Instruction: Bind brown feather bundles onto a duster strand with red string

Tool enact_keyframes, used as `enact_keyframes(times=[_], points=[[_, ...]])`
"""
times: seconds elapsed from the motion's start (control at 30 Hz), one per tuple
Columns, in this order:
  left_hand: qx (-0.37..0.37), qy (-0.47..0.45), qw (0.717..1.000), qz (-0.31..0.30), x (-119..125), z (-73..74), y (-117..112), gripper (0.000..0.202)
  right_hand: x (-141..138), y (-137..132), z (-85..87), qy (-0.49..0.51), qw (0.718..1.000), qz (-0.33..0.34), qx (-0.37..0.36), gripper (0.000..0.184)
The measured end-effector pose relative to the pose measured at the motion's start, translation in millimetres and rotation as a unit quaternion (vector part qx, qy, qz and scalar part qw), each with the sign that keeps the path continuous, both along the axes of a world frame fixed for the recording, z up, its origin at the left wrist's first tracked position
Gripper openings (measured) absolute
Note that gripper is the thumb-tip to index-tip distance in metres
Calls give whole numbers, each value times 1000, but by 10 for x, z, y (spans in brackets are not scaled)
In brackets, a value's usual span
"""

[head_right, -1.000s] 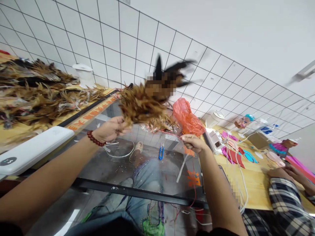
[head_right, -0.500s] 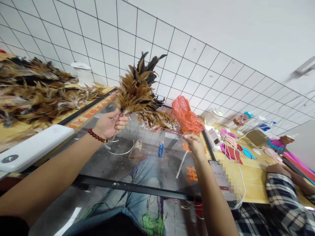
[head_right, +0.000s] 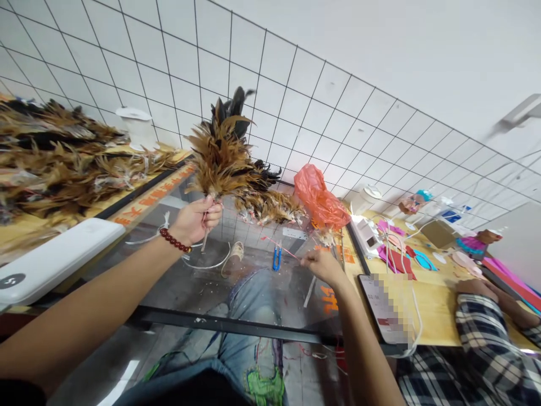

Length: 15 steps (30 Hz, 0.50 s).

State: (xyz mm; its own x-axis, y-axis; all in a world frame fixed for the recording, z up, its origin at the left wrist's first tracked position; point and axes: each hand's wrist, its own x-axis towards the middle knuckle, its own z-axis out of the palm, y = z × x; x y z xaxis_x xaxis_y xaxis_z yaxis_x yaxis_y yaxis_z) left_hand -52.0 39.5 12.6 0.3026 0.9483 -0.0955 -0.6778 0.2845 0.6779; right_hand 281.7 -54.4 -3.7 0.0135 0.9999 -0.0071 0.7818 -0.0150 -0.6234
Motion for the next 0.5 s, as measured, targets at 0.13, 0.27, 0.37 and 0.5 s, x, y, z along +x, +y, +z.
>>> enact_keyframes(times=[0.13,0.27,0.37,0.5], points=[[31,3,999,30,38,-19,-9,20,-643,-29,322,-48,974,21,220,11],[31,15,998,47,111,-52,-31,22,-1576,96,345,14,963,116,243,20],[28,30,998,54,147,-97,-39,21,-1972,287,200,12,966,137,220,15],[37,34,997,65,146,-164,-20,21,-1920,606,65,150,957,168,185,14]])
